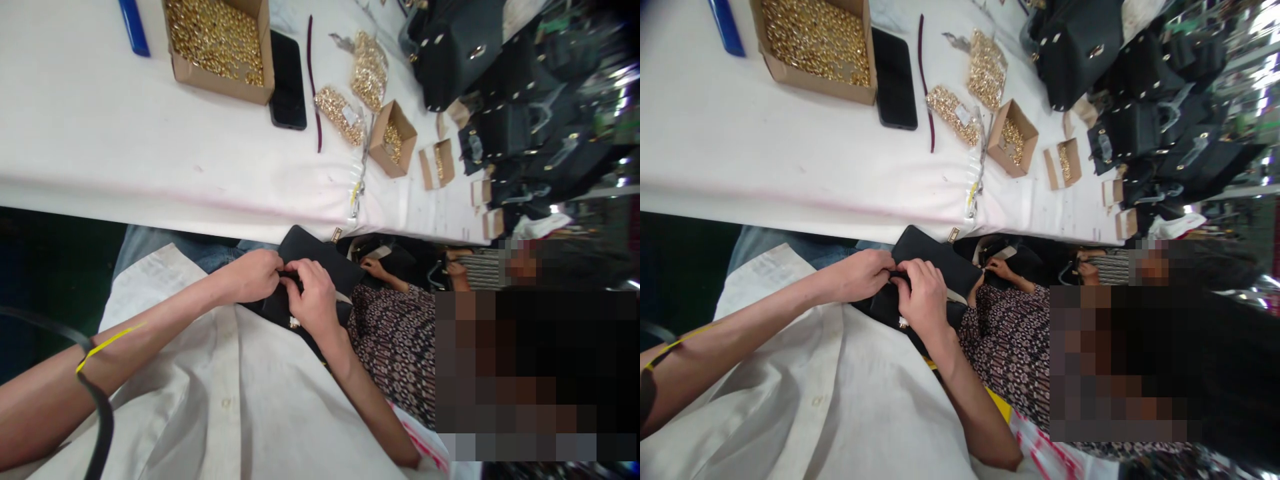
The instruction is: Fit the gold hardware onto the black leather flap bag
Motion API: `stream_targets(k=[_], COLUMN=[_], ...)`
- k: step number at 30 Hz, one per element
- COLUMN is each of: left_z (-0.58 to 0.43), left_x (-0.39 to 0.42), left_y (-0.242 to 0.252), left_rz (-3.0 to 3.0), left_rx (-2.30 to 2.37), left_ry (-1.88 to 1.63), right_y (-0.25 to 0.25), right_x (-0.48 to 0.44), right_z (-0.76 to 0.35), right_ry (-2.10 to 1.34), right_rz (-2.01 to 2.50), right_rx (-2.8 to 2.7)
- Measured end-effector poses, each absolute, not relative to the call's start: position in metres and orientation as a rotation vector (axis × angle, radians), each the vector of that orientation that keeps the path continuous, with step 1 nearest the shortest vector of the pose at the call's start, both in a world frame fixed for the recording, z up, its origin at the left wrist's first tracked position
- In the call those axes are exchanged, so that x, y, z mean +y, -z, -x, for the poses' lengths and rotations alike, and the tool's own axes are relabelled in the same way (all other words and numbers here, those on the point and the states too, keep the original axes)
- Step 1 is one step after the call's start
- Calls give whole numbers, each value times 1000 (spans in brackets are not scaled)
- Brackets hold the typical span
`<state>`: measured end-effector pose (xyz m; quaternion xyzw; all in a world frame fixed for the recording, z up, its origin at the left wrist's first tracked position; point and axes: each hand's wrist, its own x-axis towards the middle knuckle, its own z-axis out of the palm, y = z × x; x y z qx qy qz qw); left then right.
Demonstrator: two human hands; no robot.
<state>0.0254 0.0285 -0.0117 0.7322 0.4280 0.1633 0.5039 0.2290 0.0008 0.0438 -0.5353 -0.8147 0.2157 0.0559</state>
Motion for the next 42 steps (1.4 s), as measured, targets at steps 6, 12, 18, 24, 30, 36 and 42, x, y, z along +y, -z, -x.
stream_targets(k=[6, 12, 18, 24, 30, 36, 42], left_z=[-26, -20, -10, 3, 17, 11, 2], left_x=[28, 30, -3, -21, -29, -27, -17], left_y=[20, 11, -5, 17, 22, -8, -60], left_rz=[-1713, -1623, -1205, -1028, -944, -781, -823], left_rx=[1016, 962, 955, 1092, 832, 633, 687], left_ry=[-466, -535, -766, -860, -591, -697, -612], right_y=[-40, -48, -63, -69, -79, -120, -141], right_x=[3, 2, 9, 26, 23, 27, 36], right_z=[-225, -229, -247, -253, -255, -256, -227], right_ry=[-597, -629, -777, -1230, -1129, -953, -1068], right_rz=[1661, 1637, 1728, 1420, 1342, 1350, 1318], right_rx=[-2466, -2460, -2382, -2296, -2122, -1918, -1498])
